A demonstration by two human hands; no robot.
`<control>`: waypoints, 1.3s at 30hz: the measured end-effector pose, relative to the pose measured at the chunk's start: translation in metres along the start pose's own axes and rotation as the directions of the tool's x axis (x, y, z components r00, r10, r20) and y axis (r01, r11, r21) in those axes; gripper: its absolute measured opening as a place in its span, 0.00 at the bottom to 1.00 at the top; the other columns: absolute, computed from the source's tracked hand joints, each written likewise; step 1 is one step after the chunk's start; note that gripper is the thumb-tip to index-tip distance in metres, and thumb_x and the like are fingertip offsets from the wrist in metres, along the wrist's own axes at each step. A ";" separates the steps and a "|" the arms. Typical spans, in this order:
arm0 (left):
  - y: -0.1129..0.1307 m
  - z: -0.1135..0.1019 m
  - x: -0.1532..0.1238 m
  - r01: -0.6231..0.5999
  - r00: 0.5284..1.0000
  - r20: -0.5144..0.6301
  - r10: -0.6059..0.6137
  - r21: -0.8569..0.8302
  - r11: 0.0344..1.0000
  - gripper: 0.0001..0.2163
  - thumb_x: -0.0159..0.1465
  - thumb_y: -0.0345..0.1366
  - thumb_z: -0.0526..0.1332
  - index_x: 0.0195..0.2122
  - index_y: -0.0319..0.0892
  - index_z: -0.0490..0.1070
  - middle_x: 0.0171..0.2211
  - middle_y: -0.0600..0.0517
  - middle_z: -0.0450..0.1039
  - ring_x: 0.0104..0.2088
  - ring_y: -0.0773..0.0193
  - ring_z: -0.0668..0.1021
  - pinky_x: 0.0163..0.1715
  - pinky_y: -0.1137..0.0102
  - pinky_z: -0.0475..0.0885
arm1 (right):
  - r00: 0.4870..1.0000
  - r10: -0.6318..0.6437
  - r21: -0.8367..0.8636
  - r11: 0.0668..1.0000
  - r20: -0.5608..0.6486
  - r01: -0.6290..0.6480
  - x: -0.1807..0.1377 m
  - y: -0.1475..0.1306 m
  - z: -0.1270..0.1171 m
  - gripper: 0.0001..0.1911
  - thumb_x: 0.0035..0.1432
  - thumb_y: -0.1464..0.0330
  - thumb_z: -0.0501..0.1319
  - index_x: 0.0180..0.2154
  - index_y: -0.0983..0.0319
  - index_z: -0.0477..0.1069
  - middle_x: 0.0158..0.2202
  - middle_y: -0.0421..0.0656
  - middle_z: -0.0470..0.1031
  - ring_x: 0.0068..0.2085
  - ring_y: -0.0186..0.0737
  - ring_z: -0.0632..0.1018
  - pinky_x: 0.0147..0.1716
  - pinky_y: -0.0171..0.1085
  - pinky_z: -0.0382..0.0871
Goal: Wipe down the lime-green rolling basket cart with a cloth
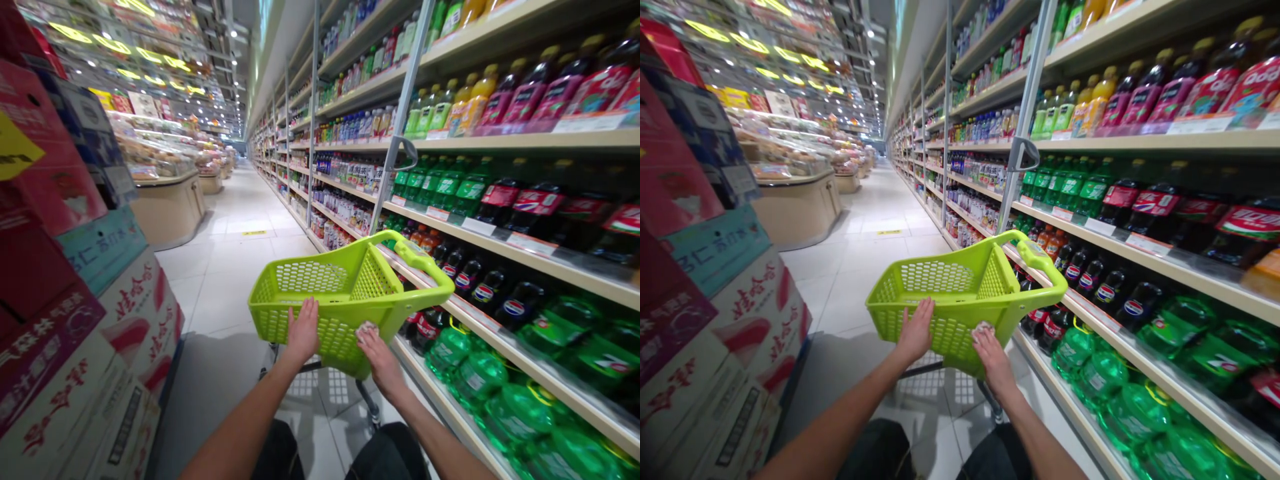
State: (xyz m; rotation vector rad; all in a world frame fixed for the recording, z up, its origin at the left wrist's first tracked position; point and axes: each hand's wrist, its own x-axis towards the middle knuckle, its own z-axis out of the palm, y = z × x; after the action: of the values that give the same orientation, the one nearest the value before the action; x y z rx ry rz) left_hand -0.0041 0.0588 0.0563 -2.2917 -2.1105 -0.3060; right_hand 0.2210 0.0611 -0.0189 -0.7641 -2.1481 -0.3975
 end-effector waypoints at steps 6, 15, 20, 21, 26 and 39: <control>-0.003 0.005 -0.001 -0.004 1.000 -0.008 0.004 0.001 1.000 0.36 0.47 0.26 0.48 0.60 0.35 0.41 0.63 0.49 0.40 0.62 0.61 0.46 0.58 0.50 0.41 | 0.988 0.099 -0.007 0.995 -0.119 -0.101 0.052 -0.002 -0.001 0.20 0.57 0.77 0.47 0.49 0.60 0.65 0.53 0.46 0.65 0.60 0.42 0.53 0.55 0.51 0.56; -0.024 0.003 -0.008 0.082 0.996 -0.024 -0.081 0.027 0.996 0.34 0.49 0.26 0.48 0.60 0.34 0.44 0.62 0.48 0.41 0.62 0.60 0.47 0.58 0.50 0.41 | 1.000 -0.024 0.038 0.999 -0.003 0.024 0.023 -0.026 0.027 0.18 0.59 0.78 0.46 0.47 0.60 0.66 0.49 0.45 0.70 0.59 0.37 0.56 0.51 0.45 0.63; -0.024 -0.001 -0.010 0.042 0.999 -0.012 -0.042 0.024 0.999 0.33 0.50 0.26 0.47 0.60 0.36 0.44 0.62 0.48 0.42 0.62 0.61 0.47 0.58 0.50 0.41 | 0.999 0.018 0.050 0.999 -0.034 -0.016 0.078 -0.036 0.025 0.18 0.59 0.77 0.47 0.48 0.60 0.65 0.53 0.44 0.65 0.61 0.41 0.51 0.54 0.52 0.57; -0.026 -0.001 -0.012 0.022 1.000 -0.011 -0.022 0.023 0.999 0.33 0.50 0.26 0.47 0.60 0.36 0.44 0.62 0.49 0.42 0.62 0.62 0.47 0.58 0.51 0.40 | 1.000 0.008 0.039 0.999 -0.029 -0.007 0.077 -0.037 0.030 0.18 0.59 0.77 0.47 0.48 0.59 0.66 0.53 0.44 0.66 0.61 0.40 0.52 0.54 0.51 0.57; -0.040 -0.003 -0.019 0.076 0.997 0.000 -0.076 0.029 0.997 0.33 0.50 0.25 0.47 0.60 0.36 0.43 0.62 0.48 0.40 0.62 0.61 0.47 0.58 0.51 0.40 | 0.991 -0.095 0.048 0.995 0.099 0.091 0.026 -0.043 0.057 0.18 0.60 0.77 0.45 0.44 0.60 0.68 0.46 0.44 0.72 0.58 0.37 0.60 0.49 0.43 0.65; -0.074 -0.007 -0.025 0.177 0.984 -0.033 -0.176 0.040 0.983 0.31 0.51 0.24 0.46 0.60 0.35 0.45 0.62 0.46 0.45 0.61 0.60 0.50 0.58 0.53 0.44 | 0.990 -0.125 0.105 0.987 0.069 0.118 0.049 -0.055 0.073 0.17 0.61 0.75 0.46 0.44 0.60 0.69 0.45 0.45 0.73 0.57 0.37 0.62 0.51 0.44 0.64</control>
State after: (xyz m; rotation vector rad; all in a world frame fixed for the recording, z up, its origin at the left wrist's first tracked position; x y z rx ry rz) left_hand -0.0801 0.0400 0.0506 -2.0679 -2.2870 -0.2912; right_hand 0.1187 0.0752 -0.0274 -0.6016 -2.2749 -0.3245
